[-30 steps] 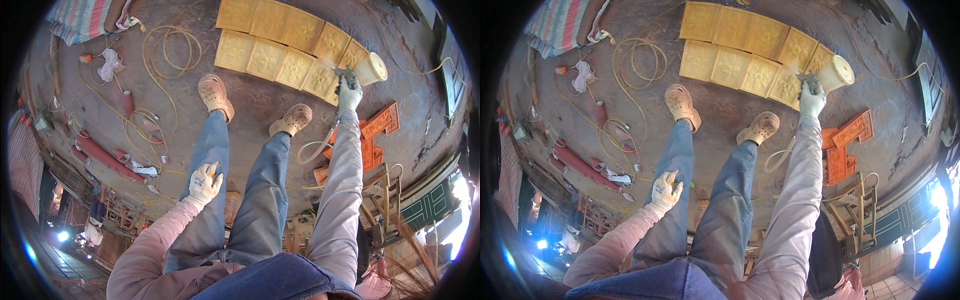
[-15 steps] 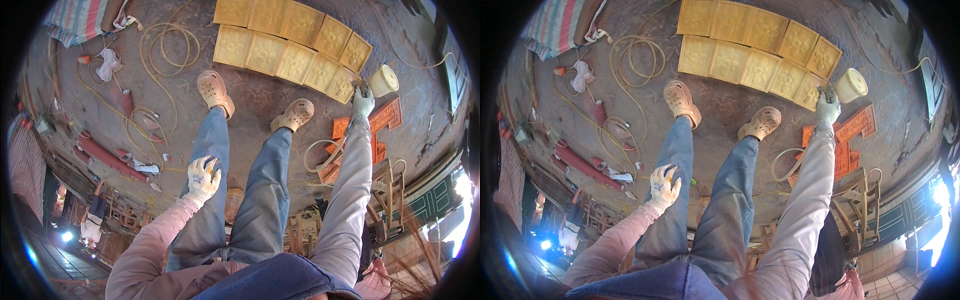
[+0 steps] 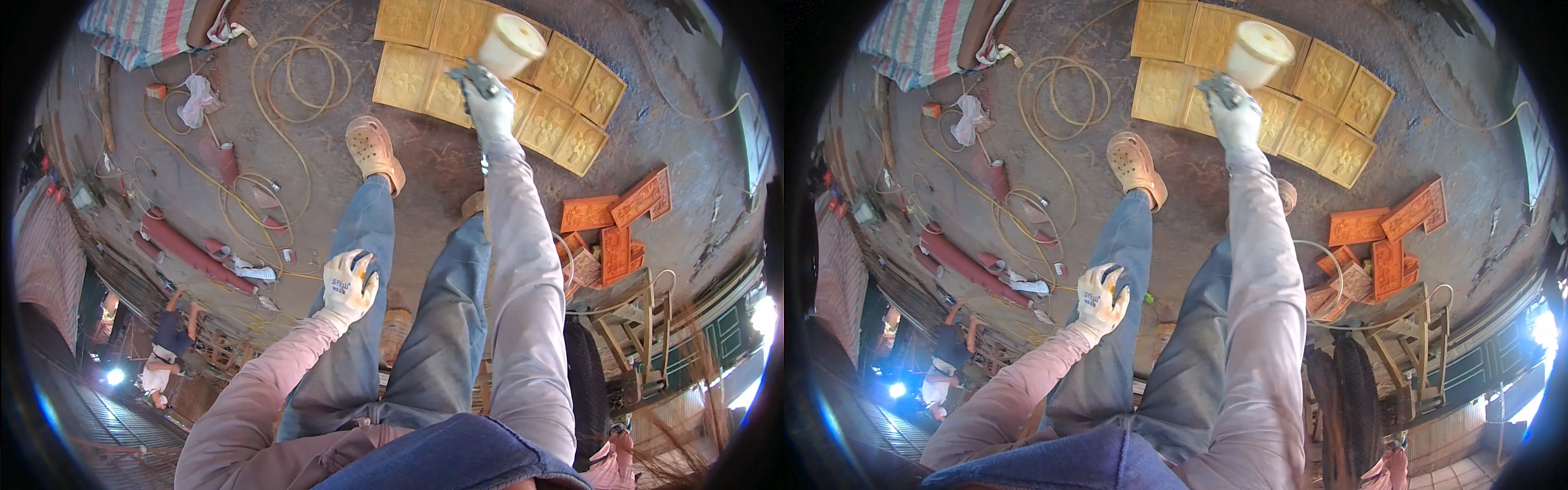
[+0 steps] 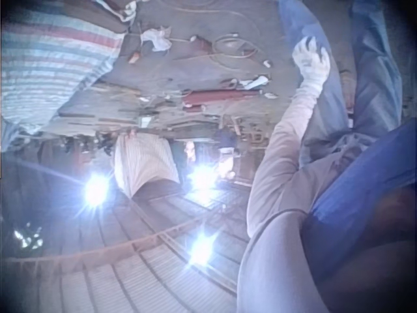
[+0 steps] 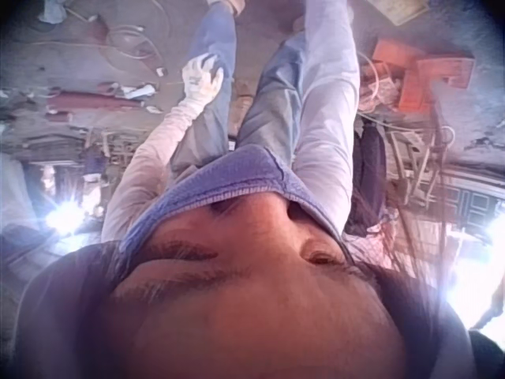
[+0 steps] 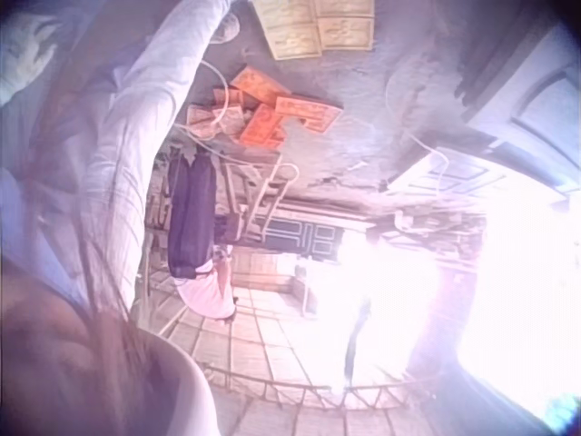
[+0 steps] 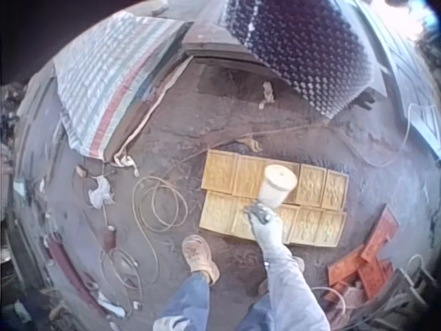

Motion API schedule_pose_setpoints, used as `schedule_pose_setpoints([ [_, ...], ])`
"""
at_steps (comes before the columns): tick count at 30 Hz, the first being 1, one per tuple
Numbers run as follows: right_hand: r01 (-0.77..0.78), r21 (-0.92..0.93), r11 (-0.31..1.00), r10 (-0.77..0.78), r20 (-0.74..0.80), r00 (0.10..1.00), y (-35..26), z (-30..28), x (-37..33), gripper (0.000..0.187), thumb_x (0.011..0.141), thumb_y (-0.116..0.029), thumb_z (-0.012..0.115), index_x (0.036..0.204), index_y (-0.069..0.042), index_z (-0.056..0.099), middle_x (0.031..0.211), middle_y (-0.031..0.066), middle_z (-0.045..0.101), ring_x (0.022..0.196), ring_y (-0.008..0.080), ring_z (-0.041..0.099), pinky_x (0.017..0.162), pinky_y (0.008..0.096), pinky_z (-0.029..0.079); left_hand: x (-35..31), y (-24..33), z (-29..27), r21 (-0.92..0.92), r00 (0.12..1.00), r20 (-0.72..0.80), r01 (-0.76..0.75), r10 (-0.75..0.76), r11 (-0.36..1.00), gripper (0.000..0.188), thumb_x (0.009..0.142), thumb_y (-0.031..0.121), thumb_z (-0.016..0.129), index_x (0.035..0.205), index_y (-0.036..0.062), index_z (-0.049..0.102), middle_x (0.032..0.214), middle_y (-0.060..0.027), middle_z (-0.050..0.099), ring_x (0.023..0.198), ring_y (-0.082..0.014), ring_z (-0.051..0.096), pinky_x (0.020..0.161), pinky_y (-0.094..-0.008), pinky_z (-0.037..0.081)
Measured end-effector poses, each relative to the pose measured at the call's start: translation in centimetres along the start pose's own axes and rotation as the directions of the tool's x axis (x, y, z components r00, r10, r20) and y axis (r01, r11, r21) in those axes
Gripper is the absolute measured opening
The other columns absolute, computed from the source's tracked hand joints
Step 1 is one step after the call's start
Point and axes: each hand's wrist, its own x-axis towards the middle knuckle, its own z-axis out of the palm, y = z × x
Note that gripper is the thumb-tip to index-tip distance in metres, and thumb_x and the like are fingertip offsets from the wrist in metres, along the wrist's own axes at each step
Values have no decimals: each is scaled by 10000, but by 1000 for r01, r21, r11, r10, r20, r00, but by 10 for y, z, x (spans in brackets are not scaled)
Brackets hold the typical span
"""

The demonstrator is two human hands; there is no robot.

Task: The person arranges several carved wooden panels on the floor, then uses a spray gun to apply a clear or light-colored finish to them. After spraying, the person repositions the panels and continues spraying additional panels.

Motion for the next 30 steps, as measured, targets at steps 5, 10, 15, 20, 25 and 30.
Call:
schedule_pose_setpoints([
  [5, -47, -84, 995, 61, 181, 982, 10, 31, 14, 383, 831, -311, 739, 1126, -71, 700, 975, 182, 720, 947, 321, 693, 817, 379, 531, 0, -1, -1, 9, 1000, -1, -4, 4, 1000, 373, 812, 235, 695, 1159, 106, 649, 1202, -112, 594, 1095, -330, 558, 926, -486, 427],
  [10, 62, -181, 981, -67, -24, 997, 35, -29, -5, 382, 837, -279, 747, 1156, -73, 704, 1043, 166, 733, 990, 267, 709, 877, 345, 532, 2, 4, -2, 20, 1000, 12, 11, -11, 1000, 352, 816, 239, 687, 1138, 102, 660, 1192, -115, 600, 1098, -333, 558, 929, -488, 428],
  [15, 40, -222, 974, -93, -235, 968, 77, -132, -20, 349, 854, -182, 745, 1155, -12, 698, 1043, 115, 749, 963, 167, 707, 859, 306, 538, -1, 6, 4, 27, 1000, 14, 3, -3, 1000, 343, 819, 238, 686, 1129, 93, 663, 1207, -119, 595, 1112, -337, 549, 951, -489, 415],
  [20, -144, -299, 943, 22, -376, 926, 131, -227, -21, 363, 854, -165, 736, 1184, -18, 693, 1012, 123, 755, 936, 161, 715, 837, 303, 538, -10, 7, 14, 4, 999, -16, 32, -32, 999, 352, 815, 217, 691, 1137, 80, 650, 1216, -120, 591, 1115, -341, 540, 960, -487, 404],
  [25, -286, -561, 777, -55, -513, 857, 147, -269, -30, 427, 849, -280, 718, 1217, -66, 681, 1040, 141, 744, 939, 262, 722, 848, 360, 546, -22, 16, 27, -18, 996, -40, 76, -77, 997, 358, 820, 204, 684, 1153, 83, 633, 1218, -122, 589, 1106, -341, 541, 952, -488, 404],
  [30, -239, -384, 892, 52, -437, 898, 165, -244, -46, 390, 860, -231, 735, 1195, -42, 673, 1068, 123, 741, 973, 209, 711, 867, 328, 536, -28, 12, 25, 21, 995, -39, 89, -88, 996, 385, 829, 194, 682, 1189, 80, 606, 1207, -150, 587, 1114, -364, 537, 951, -489, 401],
])
